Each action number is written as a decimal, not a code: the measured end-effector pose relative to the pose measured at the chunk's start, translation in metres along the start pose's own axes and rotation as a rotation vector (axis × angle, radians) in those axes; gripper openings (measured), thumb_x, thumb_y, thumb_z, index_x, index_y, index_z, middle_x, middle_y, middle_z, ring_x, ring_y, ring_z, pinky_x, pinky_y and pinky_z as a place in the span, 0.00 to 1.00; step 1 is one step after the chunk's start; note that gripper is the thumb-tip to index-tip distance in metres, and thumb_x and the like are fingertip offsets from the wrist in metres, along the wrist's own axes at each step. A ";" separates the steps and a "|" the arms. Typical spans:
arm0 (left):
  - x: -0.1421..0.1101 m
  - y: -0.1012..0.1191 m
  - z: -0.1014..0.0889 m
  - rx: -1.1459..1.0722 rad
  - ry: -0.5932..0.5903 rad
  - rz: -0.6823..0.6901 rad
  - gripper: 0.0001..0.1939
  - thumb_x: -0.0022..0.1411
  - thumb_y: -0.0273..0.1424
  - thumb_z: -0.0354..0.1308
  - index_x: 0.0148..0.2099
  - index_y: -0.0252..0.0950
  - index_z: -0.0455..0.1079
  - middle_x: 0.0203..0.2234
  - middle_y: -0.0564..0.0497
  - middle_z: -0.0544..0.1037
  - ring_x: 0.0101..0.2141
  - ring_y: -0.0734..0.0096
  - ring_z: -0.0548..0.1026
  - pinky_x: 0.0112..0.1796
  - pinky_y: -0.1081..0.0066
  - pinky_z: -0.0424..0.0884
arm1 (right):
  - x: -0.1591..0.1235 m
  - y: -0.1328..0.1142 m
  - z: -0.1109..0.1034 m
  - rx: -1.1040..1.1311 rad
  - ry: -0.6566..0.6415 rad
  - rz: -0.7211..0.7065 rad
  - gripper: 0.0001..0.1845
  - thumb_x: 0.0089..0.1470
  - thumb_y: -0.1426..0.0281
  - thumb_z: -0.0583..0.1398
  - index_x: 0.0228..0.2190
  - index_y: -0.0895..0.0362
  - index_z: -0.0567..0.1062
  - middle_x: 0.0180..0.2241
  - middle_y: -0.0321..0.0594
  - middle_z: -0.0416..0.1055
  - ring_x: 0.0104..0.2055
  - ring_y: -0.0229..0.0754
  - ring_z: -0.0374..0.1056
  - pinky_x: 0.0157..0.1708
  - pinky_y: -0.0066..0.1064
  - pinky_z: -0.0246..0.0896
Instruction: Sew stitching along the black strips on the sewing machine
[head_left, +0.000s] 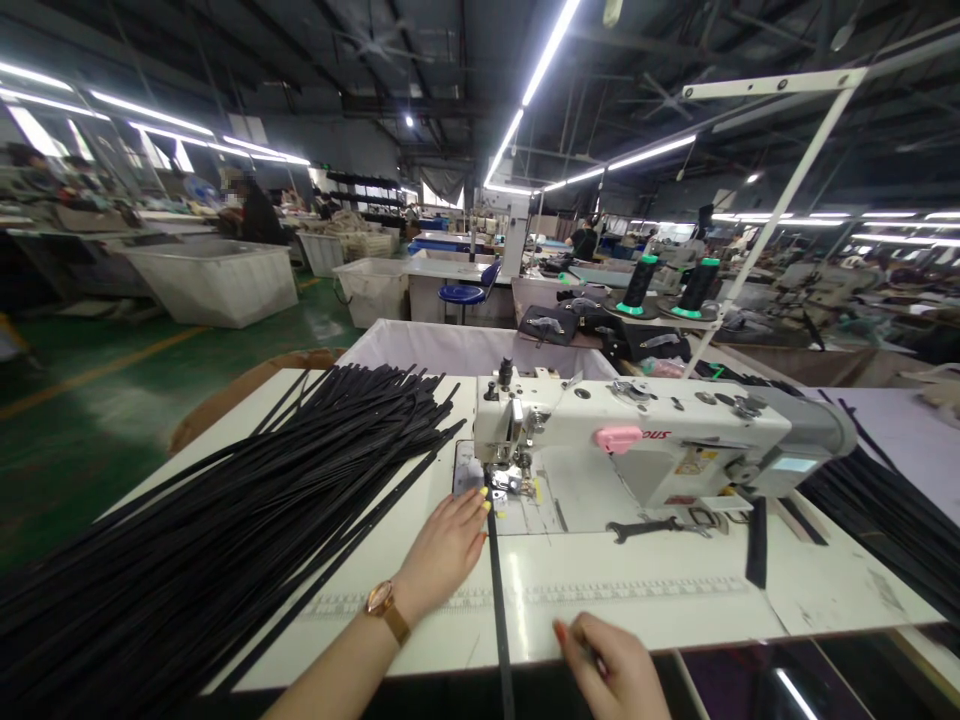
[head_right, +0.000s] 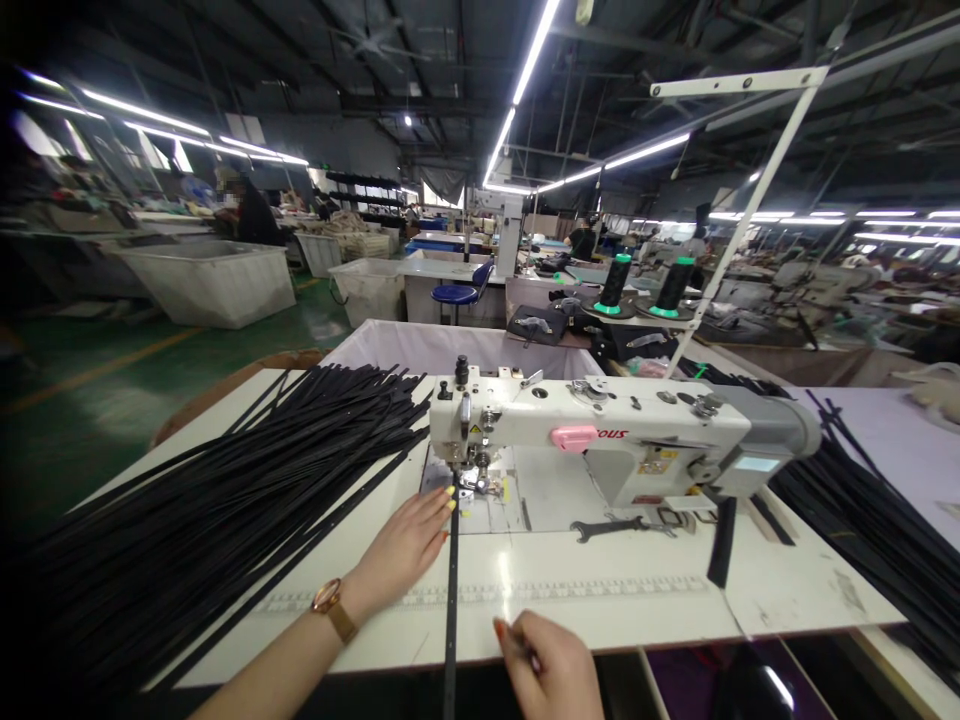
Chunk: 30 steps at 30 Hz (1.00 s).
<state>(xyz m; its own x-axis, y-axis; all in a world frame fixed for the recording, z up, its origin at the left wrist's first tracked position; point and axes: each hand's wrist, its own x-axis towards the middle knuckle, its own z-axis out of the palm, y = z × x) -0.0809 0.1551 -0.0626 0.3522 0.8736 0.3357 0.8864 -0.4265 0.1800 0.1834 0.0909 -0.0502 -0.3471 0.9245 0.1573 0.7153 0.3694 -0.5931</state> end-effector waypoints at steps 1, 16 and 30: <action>0.000 0.000 0.000 -0.001 0.004 0.001 0.20 0.68 0.29 0.47 0.60 0.34 0.64 0.60 0.44 0.66 0.60 0.57 0.62 0.58 0.49 0.63 | 0.015 0.006 0.002 -0.028 0.062 0.005 0.25 0.63 0.54 0.50 0.19 0.54 0.66 0.18 0.33 0.65 0.21 0.36 0.61 0.24 0.28 0.55; -0.001 0.004 -0.009 -0.080 0.015 -0.061 0.20 0.69 0.30 0.47 0.61 0.36 0.63 0.60 0.46 0.66 0.61 0.59 0.62 0.60 0.50 0.61 | 0.046 0.028 0.017 -0.304 0.186 -0.092 0.21 0.63 0.55 0.49 0.25 0.53 0.69 0.20 0.35 0.71 0.22 0.40 0.68 0.22 0.27 0.53; -0.001 0.001 -0.002 -0.043 0.026 -0.011 0.19 0.69 0.29 0.47 0.60 0.35 0.65 0.59 0.43 0.67 0.60 0.56 0.63 0.58 0.48 0.63 | 0.044 0.015 0.014 -0.299 0.193 -0.048 0.20 0.63 0.59 0.50 0.22 0.54 0.64 0.18 0.33 0.68 0.21 0.37 0.64 0.23 0.27 0.47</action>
<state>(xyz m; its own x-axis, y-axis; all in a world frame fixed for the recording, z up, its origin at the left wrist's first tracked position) -0.0810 0.1535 -0.0610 0.3340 0.8722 0.3573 0.8761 -0.4271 0.2235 0.1703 0.1360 -0.0630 -0.2836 0.8956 0.3427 0.8567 0.3972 -0.3290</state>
